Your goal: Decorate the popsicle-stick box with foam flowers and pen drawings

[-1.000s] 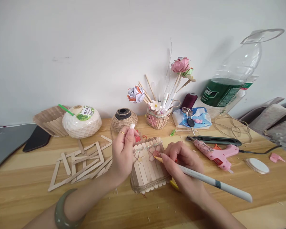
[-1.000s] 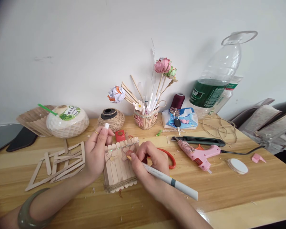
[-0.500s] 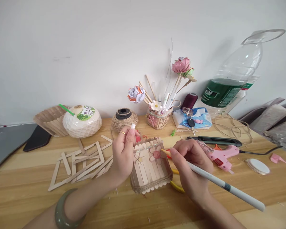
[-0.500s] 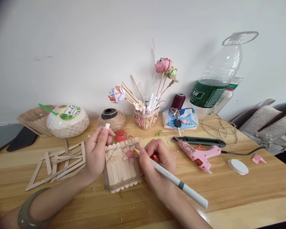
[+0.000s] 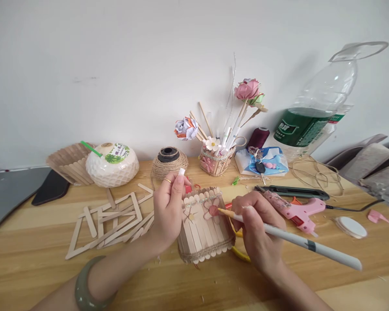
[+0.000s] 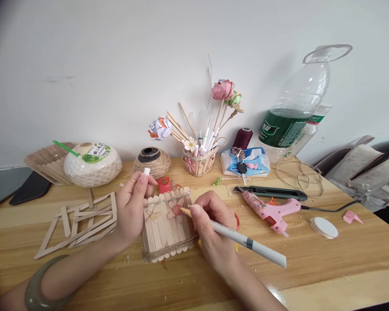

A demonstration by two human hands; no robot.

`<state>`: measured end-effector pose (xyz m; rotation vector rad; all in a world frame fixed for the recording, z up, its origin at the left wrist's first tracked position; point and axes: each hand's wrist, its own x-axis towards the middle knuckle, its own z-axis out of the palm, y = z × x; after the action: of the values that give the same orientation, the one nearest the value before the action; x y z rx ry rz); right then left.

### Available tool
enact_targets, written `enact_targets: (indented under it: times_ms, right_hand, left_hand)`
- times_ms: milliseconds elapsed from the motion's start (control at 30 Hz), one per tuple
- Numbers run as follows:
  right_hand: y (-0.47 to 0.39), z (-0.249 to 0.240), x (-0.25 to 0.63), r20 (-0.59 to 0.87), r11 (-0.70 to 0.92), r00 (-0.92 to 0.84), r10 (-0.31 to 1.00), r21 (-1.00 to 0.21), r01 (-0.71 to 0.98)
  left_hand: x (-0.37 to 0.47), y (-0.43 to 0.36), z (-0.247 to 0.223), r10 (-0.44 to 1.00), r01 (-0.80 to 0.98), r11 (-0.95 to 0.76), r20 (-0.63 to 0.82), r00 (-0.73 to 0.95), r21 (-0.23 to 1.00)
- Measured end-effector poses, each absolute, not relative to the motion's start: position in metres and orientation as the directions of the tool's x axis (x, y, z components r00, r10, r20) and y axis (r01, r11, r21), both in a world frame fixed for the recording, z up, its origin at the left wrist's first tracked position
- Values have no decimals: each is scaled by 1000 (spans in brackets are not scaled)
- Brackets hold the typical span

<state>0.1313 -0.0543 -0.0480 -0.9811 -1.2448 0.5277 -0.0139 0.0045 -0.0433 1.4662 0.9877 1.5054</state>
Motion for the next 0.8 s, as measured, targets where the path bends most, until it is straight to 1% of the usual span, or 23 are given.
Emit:
enact_targets:
  times_ms: [133, 300, 433, 600, 733, 800]
  right_hand:
    - [-55, -51, 128, 476, 445, 260, 840, -879, 172]
    - [-55, -51, 125, 515, 486, 257, 818, -857, 172]
    - [-55, -50, 124, 525, 482, 234, 818, -848, 218]
    - [-54, -50, 124, 571, 516, 287, 769, -820, 250]
    - [-55, -51, 125, 569, 513, 205, 796, -815, 270]
    - [-56, -51, 125, 559, 504, 208, 803, -822, 265]
  left_hand:
    - [-14, 4, -44, 926, -45, -378, 378, -7, 925]
    - [-14, 4, -44, 928, -44, -372, 371, -14, 927]
    - [-13, 3, -43, 932, -42, -362, 362, -21, 931]
    - [-13, 3, -42, 928, -24, -373, 373, -18, 927]
    - [-13, 3, -42, 925, -34, -381, 380, -15, 924]
    - [-13, 3, -43, 923, -33, -386, 386, -13, 922]
